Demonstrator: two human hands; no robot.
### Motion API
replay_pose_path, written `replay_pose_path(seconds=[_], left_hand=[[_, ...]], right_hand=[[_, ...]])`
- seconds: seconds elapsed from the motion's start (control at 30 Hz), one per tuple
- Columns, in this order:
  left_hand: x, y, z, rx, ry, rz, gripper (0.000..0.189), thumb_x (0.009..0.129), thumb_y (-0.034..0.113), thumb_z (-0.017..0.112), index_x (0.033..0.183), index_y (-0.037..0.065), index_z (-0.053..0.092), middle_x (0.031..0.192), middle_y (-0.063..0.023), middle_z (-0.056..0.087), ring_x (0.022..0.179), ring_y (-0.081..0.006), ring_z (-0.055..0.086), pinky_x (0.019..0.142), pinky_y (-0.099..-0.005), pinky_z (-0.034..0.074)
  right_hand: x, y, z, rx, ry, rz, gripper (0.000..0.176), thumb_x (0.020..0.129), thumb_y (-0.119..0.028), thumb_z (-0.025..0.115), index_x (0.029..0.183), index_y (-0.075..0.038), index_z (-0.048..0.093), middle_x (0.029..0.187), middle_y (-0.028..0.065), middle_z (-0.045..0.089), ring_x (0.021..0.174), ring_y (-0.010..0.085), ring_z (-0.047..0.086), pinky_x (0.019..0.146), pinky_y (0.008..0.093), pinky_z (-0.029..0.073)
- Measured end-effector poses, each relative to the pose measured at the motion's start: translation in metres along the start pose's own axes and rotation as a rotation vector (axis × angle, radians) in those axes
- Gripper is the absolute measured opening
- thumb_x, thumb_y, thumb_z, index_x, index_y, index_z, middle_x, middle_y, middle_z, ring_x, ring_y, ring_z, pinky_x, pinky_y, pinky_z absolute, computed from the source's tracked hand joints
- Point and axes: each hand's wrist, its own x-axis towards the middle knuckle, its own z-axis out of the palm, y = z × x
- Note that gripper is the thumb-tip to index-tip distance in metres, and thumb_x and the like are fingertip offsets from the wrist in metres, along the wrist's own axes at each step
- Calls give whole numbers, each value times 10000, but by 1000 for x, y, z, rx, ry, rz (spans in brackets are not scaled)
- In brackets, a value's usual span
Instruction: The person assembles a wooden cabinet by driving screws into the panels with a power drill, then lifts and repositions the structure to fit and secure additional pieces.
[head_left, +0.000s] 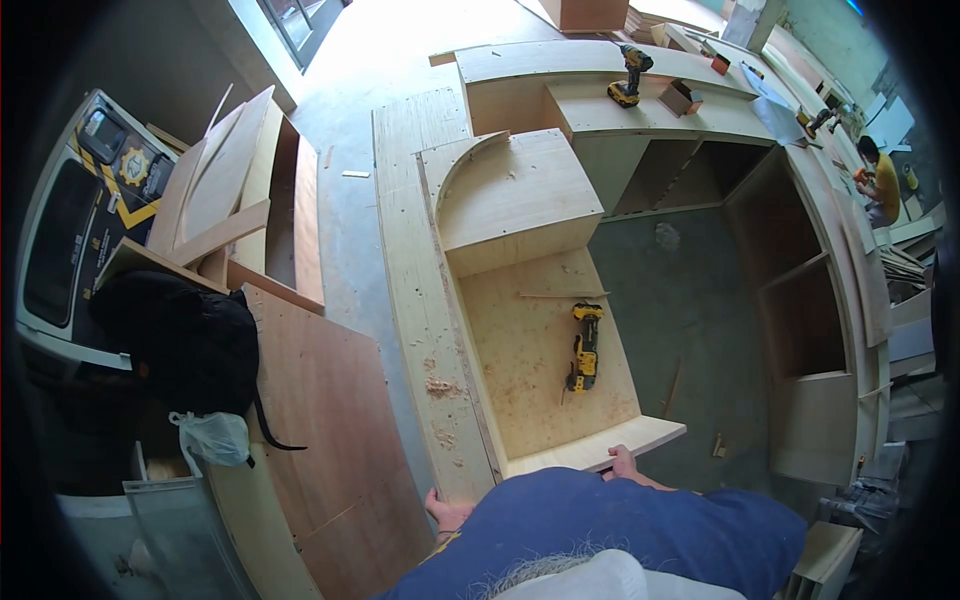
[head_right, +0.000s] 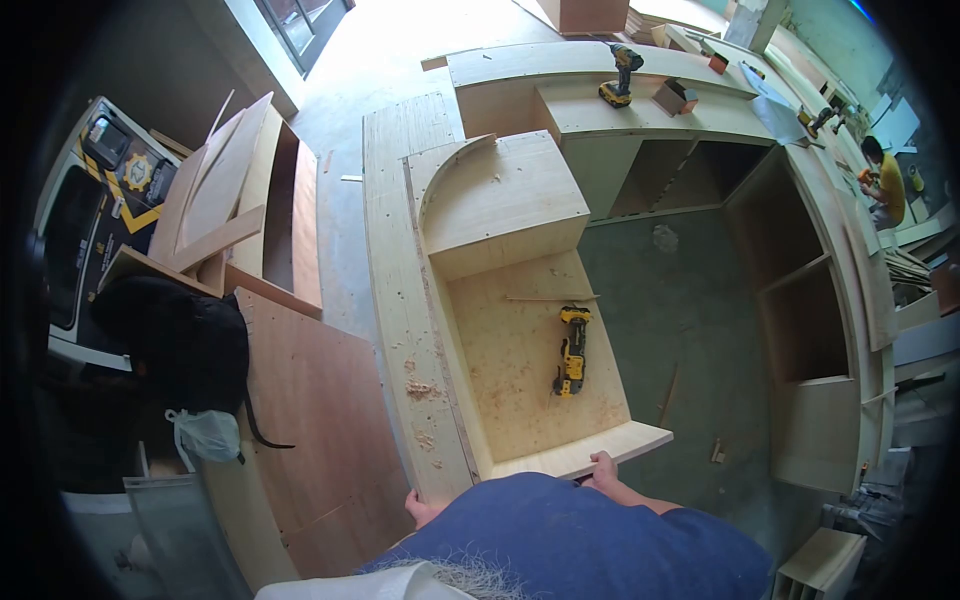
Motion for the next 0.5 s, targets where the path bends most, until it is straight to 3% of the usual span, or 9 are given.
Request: replay_pose_path(seconds=[0.07,0.1,0.2,0.3,0.43,0.47,0.5], left_hand=[[22,4,-14,-115,-89,-103,613,886,464,424,1325,72,599,1345,-143,616,1241,-397,558,1067,-562,419],[35,3,-18,-225,-173,-181,575,905,422,391,1297,67,615,1306,-142,639,1206,-397,586,1045,-557,446],[68,8,-7,-418,-119,-277,560,904,405,390,1283,61,619,1284,-147,651,1188,-397,602,1025,-559,467],[93,20,-1,-297,-217,-296,552,910,385,386,1290,58,616,1285,-157,649,1187,-396,605,1019,-556,473],[93,52,10,-308,-239,-336,538,920,356,386,1297,46,612,1297,-162,643,1197,-394,603,1015,-548,483],[103,52,11,-280,-207,-300,549,907,411,393,1246,58,642,1220,-152,668,1101,-387,637,915,-532,519],[106,54,12,-249,-170,-268,567,894,467,401,1194,69,671,1142,-143,694,1004,-379,671,815,-516,555]], right_hand=[[-56,-21,31,-230,14,-144,312,785,-178,603,1005,34,543,1070,199,592,1030,351,620,922,512,522],[-46,-22,26,-242,14,-144,312,785,-178,603,1005,34,543,1070,199,592,1030,351,620,922,512,522],[85,9,-15,-83,-84,-5,365,772,-205,638,1024,53,588,1066,194,614,969,309,628,901,473,518],[108,4,0,-188,39,-67,362,770,-211,644,1000,68,623,1047,189,627,924,294,619,857,451,518],[21,-25,50,-155,187,-142,358,755,-198,660,1001,61,633,1042,176,622,914,278,606,817,446,522],[-59,-47,100,-117,206,-133,376,751,-189,664,1040,46,611,1062,165,595,922,277,601,837,454,530],[-57,-48,104,-114,208,-125,376,751,-189,664,1040,46,611,1062,165,595,922,277,601,837,454,530]])
